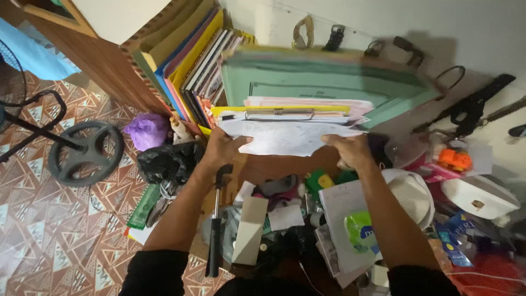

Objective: Sort and organize documents, photos, and personal items on a cluttered desk.

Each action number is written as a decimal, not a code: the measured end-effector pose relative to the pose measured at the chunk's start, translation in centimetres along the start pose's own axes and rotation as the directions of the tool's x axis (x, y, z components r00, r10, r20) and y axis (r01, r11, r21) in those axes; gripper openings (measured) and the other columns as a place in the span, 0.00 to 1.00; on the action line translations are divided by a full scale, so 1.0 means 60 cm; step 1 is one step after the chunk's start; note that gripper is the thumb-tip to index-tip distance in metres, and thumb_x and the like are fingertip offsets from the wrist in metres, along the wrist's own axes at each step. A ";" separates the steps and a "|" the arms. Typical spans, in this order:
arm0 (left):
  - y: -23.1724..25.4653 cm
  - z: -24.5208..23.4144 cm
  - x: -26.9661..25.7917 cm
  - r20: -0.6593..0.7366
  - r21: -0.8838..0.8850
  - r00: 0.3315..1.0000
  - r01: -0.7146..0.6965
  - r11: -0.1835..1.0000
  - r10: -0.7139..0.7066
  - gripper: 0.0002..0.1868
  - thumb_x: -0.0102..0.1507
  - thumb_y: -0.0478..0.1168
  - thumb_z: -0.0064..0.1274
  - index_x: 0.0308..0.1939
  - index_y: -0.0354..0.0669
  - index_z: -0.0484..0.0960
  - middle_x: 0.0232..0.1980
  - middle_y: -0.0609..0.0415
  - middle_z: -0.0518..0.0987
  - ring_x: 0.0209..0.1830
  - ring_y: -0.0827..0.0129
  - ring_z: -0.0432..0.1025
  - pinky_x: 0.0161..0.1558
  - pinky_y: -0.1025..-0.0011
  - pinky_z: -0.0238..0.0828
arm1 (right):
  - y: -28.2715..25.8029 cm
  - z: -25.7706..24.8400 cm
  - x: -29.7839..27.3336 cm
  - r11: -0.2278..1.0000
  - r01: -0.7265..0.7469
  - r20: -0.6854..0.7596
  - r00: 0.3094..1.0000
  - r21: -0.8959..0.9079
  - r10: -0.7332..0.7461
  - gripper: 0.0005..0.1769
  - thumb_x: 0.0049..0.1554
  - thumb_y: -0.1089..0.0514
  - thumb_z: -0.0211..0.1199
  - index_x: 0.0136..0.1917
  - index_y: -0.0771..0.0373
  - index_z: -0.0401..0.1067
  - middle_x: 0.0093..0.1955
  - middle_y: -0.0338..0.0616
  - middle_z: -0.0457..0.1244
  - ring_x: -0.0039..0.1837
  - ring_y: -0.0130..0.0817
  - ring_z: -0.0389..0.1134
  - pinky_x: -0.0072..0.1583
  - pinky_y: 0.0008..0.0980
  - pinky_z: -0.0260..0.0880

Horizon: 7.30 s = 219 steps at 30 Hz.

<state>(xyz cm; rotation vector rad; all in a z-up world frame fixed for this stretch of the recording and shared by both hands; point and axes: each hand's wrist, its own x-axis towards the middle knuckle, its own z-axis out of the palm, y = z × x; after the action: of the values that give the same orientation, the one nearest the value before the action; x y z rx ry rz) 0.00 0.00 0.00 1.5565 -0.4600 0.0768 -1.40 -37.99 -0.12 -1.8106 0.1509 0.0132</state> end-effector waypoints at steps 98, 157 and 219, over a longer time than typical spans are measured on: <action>-0.136 0.315 -0.068 -0.482 -0.602 0.477 0.429 0.673 -0.735 0.32 0.61 0.30 0.58 0.65 0.32 0.59 0.58 0.42 0.75 0.55 0.61 0.72 0.56 0.64 0.71 | 0.085 0.086 0.349 0.803 -0.053 0.529 0.727 -0.593 0.439 0.43 0.41 0.54 0.77 0.69 0.63 0.69 0.60 0.52 0.71 0.63 0.42 0.71 0.65 0.37 0.67; -0.389 0.328 -0.050 -0.323 -0.821 0.285 0.390 0.417 -0.902 0.14 0.66 0.40 0.57 0.49 0.32 0.79 0.44 0.46 0.81 0.39 0.56 0.77 0.32 0.54 0.76 | 0.172 0.051 -0.149 0.578 0.351 0.660 0.559 -0.737 0.502 0.43 0.57 0.24 0.48 0.74 0.51 0.63 0.87 0.52 0.30 0.83 0.74 0.23 0.74 0.72 0.38; -0.121 0.033 -0.461 -0.498 0.689 0.567 0.718 0.098 -0.656 0.29 0.64 0.57 0.56 0.59 0.42 0.68 0.65 0.38 0.70 0.55 0.40 0.75 0.51 0.46 0.75 | 0.180 0.172 -0.216 0.893 0.255 0.413 0.906 -0.371 -0.087 0.26 0.59 0.49 0.67 0.67 0.61 0.74 0.64 0.53 0.69 0.55 0.50 0.71 0.58 0.43 0.72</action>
<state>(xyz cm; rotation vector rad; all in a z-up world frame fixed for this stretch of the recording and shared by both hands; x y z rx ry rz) -23.29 4.45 -16.07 2.6445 0.5870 -0.4810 -14.68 -29.28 -11.93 -2.2047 -0.3249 0.2969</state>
